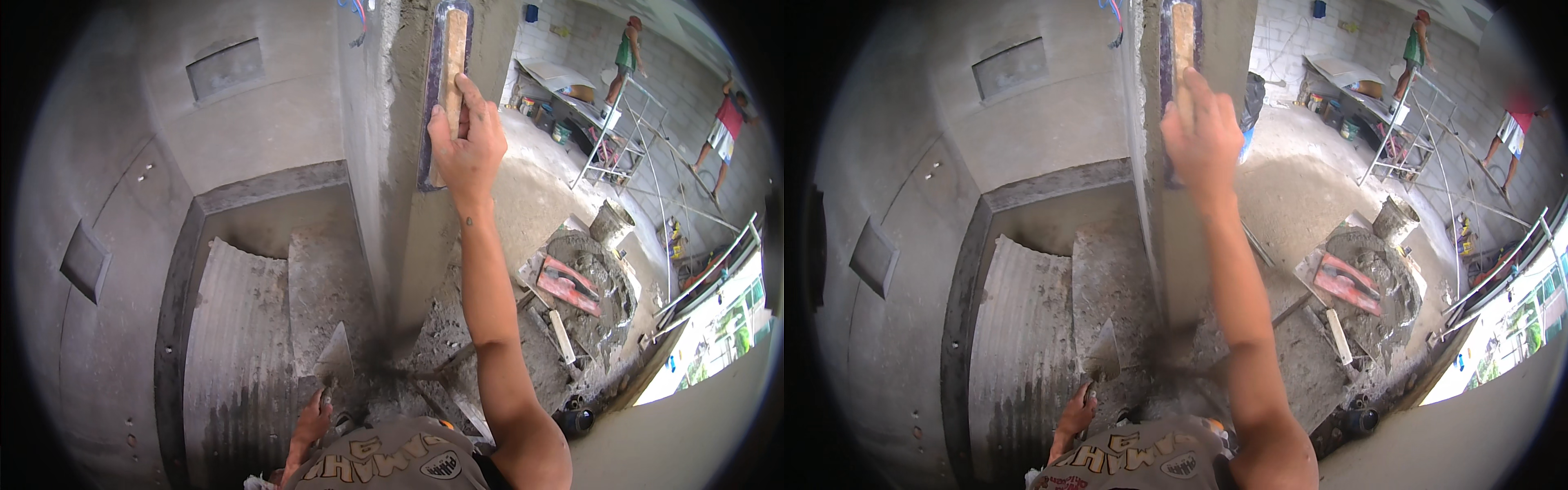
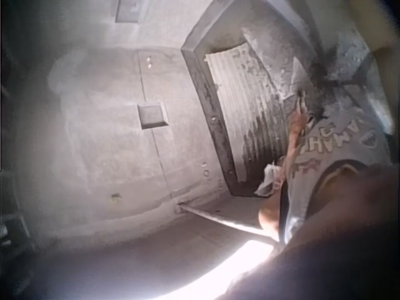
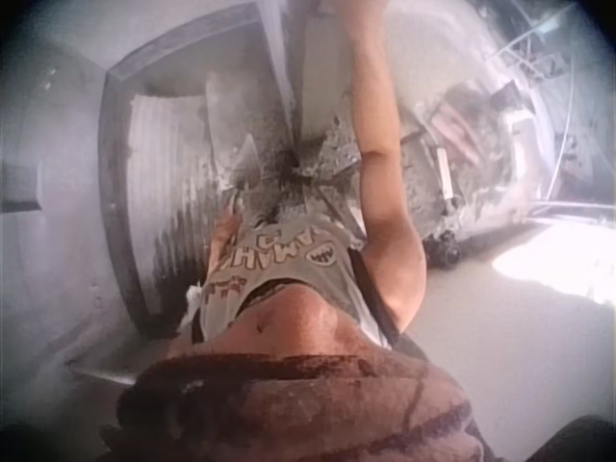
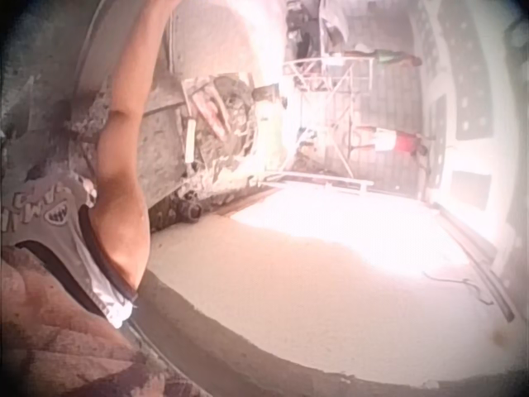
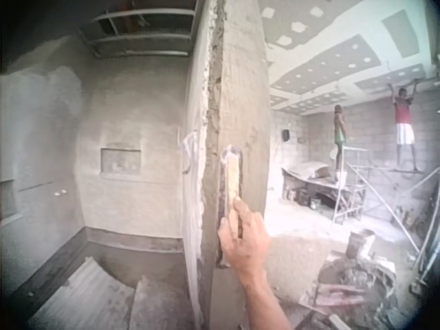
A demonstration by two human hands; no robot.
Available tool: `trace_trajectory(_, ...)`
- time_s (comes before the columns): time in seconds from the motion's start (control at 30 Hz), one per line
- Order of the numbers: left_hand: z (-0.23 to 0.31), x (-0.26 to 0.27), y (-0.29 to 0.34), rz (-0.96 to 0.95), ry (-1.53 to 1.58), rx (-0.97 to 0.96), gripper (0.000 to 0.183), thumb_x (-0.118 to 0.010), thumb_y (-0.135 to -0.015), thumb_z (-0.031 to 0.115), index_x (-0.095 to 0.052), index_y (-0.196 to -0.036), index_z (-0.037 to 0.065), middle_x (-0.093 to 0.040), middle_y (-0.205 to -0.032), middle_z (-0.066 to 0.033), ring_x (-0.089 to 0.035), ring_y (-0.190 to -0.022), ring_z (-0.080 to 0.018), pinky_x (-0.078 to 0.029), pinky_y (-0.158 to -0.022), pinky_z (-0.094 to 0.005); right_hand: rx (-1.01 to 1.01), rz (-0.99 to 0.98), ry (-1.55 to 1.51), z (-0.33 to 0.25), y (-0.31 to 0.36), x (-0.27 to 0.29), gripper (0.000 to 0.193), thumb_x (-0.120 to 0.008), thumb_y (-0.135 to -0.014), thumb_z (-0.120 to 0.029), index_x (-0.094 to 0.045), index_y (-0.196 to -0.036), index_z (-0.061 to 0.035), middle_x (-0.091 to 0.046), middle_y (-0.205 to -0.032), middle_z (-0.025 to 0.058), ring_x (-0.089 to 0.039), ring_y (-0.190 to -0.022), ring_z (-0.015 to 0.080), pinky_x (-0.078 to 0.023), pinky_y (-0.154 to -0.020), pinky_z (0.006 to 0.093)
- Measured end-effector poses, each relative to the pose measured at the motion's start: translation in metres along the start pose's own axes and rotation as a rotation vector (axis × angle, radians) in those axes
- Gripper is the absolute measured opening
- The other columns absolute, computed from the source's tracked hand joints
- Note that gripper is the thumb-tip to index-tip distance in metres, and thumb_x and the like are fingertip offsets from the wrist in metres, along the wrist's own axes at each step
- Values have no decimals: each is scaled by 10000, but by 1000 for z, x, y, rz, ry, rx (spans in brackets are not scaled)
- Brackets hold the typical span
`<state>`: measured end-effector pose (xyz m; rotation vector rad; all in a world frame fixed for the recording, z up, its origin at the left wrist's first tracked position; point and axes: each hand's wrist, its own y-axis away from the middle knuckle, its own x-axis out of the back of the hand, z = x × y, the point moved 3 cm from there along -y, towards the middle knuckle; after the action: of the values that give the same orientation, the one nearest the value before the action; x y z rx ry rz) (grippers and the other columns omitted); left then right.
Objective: The person applies wet cement to a vertical wall using a trowel and a long straightedge. They repeatedly scoop material from a nearby pile, spread it onto the wall surface, and smooth it with the straightedge to create a flat finish.
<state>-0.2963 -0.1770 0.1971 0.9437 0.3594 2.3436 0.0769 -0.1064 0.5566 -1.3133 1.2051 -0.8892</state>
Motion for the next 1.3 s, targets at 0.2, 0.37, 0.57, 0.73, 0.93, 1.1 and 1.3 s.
trace_trajectory(0.2,-12,-7,-6,75,-166,-111,529,-456,-881,254,-366,-1356,38,-558,-1149,-253,-585,-991,-337,-426,-867,-380,-12,-5,-10,0,1,-1,474,-684,-689,-68,-576,-1150,-90,-539,-774,99,-553,-636,246,-472,-550,332)
trace_trajectory(0.37,-18,-11,-10,15,-79,-55,525,-464,-872,237,-372,-1345,30,-560,-1069,-238,-546,-927,-333,-412,-843,-383,43,46,-27,1,1,-1,448,-689,-691,-30,-600,-1130,-40,-439,-666,2,-380,-530,78,-352,-466,221)
trace_trajectory(0.57,-10,-8,-6,-37,16,-4,537,-463,-867,244,-363,-1344,18,-448,-1301,-264,-420,-1215,-415,-336,-1009,-407,52,56,-33,0,1,0,445,-689,-693,-38,-600,-1128,-33,-436,-665,0,-377,-530,78,-348,-464,220)
trace_trajectory(0.73,-8,-8,-6,-32,-19,11,539,-466,-865,245,-367,-1344,19,-454,-1296,-266,-431,-1206,-411,-340,-1006,-411,34,15,-2,2,2,0,479,-680,-700,-71,-569,-1165,-106,-531,-778,89,-559,-642,240,-478,-548,327)
trace_trajectory(0.93,-3,-7,-2,6,-56,-27,544,-473,-853,260,-389,-1333,21,-489,-1263,-258,-460,-1180,-402,-361,-989,-408,-13,-24,32,-4,0,2,489,-676,-703,-69,-552,-1174,-114,-523,-772,107,-555,-648,264,-472,-551,341)
trace_trajectory(1.1,-14,-11,-11,-17,-13,-25,541,-474,-846,265,-402,-1326,25,-507,-1232,-269,-480,-1157,-405,-374,-971,-409,-44,-29,7,-5,-1,3,480,-667,-707,-57,-556,-1171,-106,-526,-770,111,-551,-641,262,-469,-555,341)
trace_trajectory(1.3,-21,-14,-18,-11,52,-49,541,-484,-840,261,-411,-1314,13,-515,-1220,-272,-488,-1153,-401,-378,-968,-404,-50,-23,-34,-4,0,2,491,-667,-697,-35,-571,-1176,-88,-527,-756,104,-548,-617,233,-467,-544,331)
